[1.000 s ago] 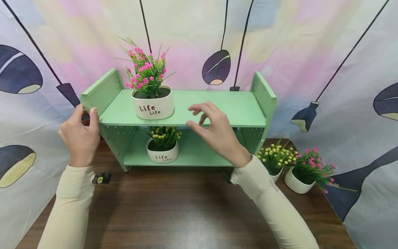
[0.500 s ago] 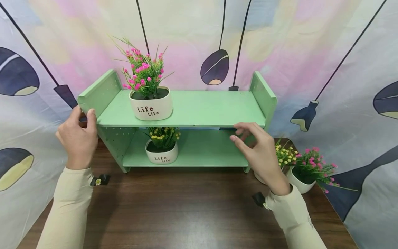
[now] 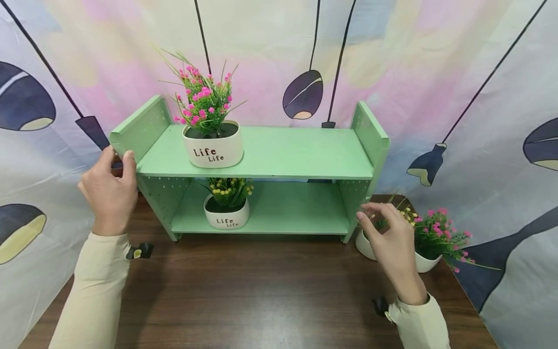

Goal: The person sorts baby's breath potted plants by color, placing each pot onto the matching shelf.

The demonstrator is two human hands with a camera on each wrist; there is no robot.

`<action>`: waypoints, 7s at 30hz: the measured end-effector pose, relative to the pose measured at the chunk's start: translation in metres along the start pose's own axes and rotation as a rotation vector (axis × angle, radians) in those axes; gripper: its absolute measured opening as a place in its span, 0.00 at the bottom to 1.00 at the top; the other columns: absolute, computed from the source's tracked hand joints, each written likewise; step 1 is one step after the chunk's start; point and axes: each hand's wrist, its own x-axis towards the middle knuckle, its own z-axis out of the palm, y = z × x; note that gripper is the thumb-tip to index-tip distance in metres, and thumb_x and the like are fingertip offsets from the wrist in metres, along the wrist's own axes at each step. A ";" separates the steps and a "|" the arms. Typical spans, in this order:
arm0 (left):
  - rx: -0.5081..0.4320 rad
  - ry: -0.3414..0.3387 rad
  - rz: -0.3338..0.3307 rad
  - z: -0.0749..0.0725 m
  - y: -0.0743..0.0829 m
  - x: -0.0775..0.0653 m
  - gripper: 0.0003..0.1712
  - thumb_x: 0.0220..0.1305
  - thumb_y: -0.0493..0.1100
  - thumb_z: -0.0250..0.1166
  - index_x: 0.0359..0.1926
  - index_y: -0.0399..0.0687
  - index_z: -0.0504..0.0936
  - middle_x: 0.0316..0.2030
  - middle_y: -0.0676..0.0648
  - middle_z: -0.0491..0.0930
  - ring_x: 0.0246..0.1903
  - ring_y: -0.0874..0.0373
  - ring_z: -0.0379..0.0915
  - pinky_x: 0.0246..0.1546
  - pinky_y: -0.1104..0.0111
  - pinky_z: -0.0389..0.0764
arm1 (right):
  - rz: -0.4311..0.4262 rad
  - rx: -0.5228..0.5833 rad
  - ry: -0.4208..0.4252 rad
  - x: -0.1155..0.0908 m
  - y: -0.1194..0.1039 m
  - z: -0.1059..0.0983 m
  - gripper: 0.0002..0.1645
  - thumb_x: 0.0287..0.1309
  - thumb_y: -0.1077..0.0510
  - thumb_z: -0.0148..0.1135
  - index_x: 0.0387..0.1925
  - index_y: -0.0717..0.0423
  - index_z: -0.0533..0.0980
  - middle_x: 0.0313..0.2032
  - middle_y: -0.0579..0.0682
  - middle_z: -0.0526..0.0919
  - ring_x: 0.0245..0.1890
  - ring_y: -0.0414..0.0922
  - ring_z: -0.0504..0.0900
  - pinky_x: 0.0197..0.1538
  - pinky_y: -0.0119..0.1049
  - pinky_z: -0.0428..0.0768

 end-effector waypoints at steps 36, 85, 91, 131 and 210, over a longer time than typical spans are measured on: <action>-0.005 -0.024 -0.022 0.000 0.003 -0.001 0.21 0.80 0.53 0.59 0.44 0.38 0.83 0.34 0.35 0.89 0.31 0.33 0.84 0.31 0.51 0.61 | 0.200 -0.427 -0.525 -0.045 0.074 0.029 0.35 0.73 0.48 0.66 0.67 0.72 0.73 0.61 0.75 0.74 0.35 0.63 0.84 0.25 0.51 0.77; 0.020 0.004 -0.029 0.002 0.001 -0.001 0.23 0.80 0.55 0.57 0.54 0.40 0.86 0.47 0.36 0.89 0.23 0.39 0.68 0.28 0.57 0.55 | -0.111 -0.243 -0.402 -0.105 0.036 0.037 0.14 0.53 0.68 0.79 0.38 0.51 0.83 0.39 0.42 0.78 0.31 0.31 0.74 0.31 0.33 0.77; 0.025 -0.003 -0.047 0.003 0.003 -0.001 0.21 0.79 0.53 0.59 0.54 0.41 0.86 0.45 0.37 0.90 0.21 0.51 0.62 0.28 0.57 0.54 | -0.171 -0.127 -0.360 -0.106 0.042 0.033 0.18 0.50 0.71 0.79 0.41 0.54 0.83 0.42 0.43 0.80 0.32 0.30 0.80 0.33 0.32 0.82; -0.010 -0.026 0.002 0.005 0.005 0.002 0.21 0.80 0.53 0.59 0.39 0.38 0.80 0.33 0.34 0.89 0.32 0.35 0.87 0.34 0.40 0.69 | -0.473 0.121 -0.395 -0.102 0.042 0.075 0.28 0.53 0.73 0.76 0.55 0.55 0.83 0.57 0.55 0.83 0.48 0.44 0.85 0.51 0.19 0.75; 0.013 0.018 0.008 0.003 0.000 -0.003 0.18 0.79 0.53 0.60 0.38 0.42 0.81 0.27 0.36 0.86 0.23 0.38 0.79 0.24 0.53 0.58 | -0.229 -0.047 -0.381 -0.084 0.070 0.065 0.14 0.46 0.69 0.82 0.34 0.52 0.88 0.48 0.41 0.80 0.43 0.34 0.83 0.37 0.29 0.78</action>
